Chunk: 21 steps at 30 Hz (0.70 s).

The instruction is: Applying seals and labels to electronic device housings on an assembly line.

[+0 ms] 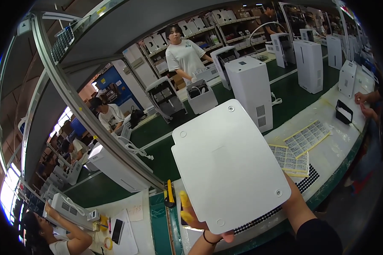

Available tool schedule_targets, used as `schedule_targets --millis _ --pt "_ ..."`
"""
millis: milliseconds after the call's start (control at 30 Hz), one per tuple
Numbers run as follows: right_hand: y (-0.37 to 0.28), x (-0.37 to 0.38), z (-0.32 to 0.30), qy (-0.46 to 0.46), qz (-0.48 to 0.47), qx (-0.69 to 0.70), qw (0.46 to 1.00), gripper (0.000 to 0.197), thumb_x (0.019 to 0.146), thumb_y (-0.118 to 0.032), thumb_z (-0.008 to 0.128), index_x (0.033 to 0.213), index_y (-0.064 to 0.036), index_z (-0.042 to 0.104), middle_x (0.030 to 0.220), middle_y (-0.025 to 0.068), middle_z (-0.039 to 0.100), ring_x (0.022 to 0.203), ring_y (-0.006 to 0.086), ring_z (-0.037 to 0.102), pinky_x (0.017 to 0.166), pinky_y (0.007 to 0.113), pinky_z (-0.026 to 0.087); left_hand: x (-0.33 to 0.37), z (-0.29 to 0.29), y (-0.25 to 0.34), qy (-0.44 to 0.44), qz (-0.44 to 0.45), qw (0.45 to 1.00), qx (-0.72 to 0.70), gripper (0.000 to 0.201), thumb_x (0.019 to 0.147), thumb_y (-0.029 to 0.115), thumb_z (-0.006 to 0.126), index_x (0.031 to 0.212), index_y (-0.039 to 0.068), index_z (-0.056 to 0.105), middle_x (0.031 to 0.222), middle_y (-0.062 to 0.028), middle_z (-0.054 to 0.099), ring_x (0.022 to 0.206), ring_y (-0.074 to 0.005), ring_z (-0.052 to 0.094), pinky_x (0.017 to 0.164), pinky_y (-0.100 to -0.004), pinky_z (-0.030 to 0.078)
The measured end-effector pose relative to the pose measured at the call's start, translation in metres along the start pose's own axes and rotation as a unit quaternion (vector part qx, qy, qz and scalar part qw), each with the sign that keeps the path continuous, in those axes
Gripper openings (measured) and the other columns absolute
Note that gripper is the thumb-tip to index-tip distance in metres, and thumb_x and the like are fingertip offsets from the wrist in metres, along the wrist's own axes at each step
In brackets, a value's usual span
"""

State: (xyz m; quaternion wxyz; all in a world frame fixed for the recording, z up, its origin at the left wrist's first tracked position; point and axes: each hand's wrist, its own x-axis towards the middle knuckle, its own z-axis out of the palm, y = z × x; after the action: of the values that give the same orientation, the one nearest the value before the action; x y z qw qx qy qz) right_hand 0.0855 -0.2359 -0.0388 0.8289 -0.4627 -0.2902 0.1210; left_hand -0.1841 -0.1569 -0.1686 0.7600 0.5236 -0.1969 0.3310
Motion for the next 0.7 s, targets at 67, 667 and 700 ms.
schedule_targets --millis 67,667,700 --pt "0.003 0.002 -0.028 -0.035 -0.077 -0.043 0.995 0.065 0.101 -0.041 0.039 0.151 -0.0074 0.014 0.136 0.0155 0.045 0.130 0.0211 0.041 0.103 0.034 0.037 0.084 0.093 0.062 0.042 0.156 0.961 0.225 0.096 0.076 0.055 0.065 0.143 0.007 0.017 0.145 -0.0207 0.022 0.136 -0.0338 0.030 0.100 -0.0472 0.042" --pt "-0.196 -0.126 0.074 -0.071 -0.260 -0.276 0.922 0.064 0.064 -0.008 0.074 0.124 0.0018 0.052 0.088 0.0023 0.052 0.080 0.0120 0.055 0.104 0.037 0.035 0.082 0.118 0.120 0.090 -0.058 0.938 0.329 0.115 0.058 0.049 0.070 0.147 -0.001 0.016 0.147 -0.0196 0.030 0.135 -0.0340 0.031 0.109 -0.0457 0.029" --pt "-0.197 -0.124 0.080 -0.079 -0.205 -0.255 0.942 0.061 0.064 -0.006 0.074 0.122 0.0012 0.054 0.087 0.0021 0.053 0.079 0.0114 0.055 0.097 0.032 0.038 0.079 0.114 0.118 0.082 -0.051 0.935 0.341 0.115 0.058 0.049 0.070 0.147 -0.001 0.016 0.146 -0.0195 0.030 0.135 -0.0340 0.031 0.109 -0.0456 0.029"
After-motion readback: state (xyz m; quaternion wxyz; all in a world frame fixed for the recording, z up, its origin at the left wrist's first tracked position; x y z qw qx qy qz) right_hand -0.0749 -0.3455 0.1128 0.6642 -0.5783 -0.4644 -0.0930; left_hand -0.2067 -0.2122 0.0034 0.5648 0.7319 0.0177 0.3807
